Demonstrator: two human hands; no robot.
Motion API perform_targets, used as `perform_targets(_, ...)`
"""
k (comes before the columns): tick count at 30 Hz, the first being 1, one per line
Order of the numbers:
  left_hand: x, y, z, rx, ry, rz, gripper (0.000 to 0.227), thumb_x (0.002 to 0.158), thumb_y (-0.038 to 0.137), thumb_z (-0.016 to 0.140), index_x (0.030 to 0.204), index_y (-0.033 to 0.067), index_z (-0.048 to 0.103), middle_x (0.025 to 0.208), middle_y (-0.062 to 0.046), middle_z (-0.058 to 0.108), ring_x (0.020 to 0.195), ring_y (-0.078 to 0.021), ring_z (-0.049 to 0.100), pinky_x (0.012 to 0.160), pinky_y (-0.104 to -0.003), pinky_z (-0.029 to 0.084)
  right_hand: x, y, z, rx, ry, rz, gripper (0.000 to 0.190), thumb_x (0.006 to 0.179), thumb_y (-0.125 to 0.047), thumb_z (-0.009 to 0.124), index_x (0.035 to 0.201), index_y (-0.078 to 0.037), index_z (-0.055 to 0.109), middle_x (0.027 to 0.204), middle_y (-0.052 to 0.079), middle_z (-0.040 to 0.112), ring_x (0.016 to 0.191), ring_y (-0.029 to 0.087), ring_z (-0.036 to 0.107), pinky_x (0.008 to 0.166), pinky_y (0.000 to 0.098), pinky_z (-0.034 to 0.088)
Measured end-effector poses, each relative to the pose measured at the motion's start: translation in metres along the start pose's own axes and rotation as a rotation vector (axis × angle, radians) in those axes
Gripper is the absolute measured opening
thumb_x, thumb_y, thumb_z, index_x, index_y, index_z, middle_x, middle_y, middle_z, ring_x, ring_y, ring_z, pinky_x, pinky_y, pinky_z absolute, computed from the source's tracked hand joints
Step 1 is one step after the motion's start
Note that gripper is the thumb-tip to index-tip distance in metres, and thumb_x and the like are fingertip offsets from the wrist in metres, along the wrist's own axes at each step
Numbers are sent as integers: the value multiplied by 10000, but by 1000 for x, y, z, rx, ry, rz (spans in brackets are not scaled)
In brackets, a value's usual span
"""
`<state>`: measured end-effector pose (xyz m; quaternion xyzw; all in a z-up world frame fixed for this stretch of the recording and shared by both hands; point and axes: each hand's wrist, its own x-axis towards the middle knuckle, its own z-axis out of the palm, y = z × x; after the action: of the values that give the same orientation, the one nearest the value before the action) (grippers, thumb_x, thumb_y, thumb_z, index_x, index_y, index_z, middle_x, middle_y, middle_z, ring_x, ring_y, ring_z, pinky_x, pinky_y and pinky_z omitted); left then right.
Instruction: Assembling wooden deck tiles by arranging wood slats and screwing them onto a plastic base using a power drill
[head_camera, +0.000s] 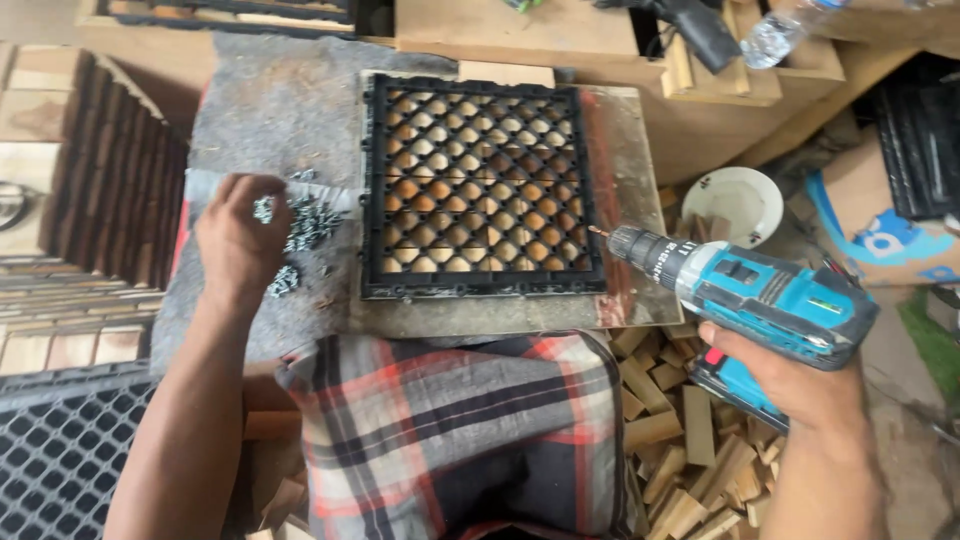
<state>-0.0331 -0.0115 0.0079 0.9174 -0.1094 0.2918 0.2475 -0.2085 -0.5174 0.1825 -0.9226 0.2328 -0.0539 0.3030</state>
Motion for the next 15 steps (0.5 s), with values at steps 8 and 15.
perform_targets(8, 43, 142, -19, -762, -287, -640, 197, 965, 177, 705, 1154, 133, 735, 1175, -55, 773, 1083, -173, 750, 974, -275, 626, -1, 49, 31, 356, -25, -137, 240, 751, -105, 867, 945, -144, 732, 1048, 30, 762, 1029, 192, 724, 1010, 395, 576)
perform_targets(15, 33, 246, 61, -1693, -495, -1007, 305, 929, 255, 759, 1055, -19, 713, 947, -177, 791, 849, -231, 789, 783, -373, 666, 5, 24, 50, 512, -112, -323, 261, 759, -131, 892, 947, -66, 723, 790, 89, 688, 711, 282, 738, 950, 551, 577)
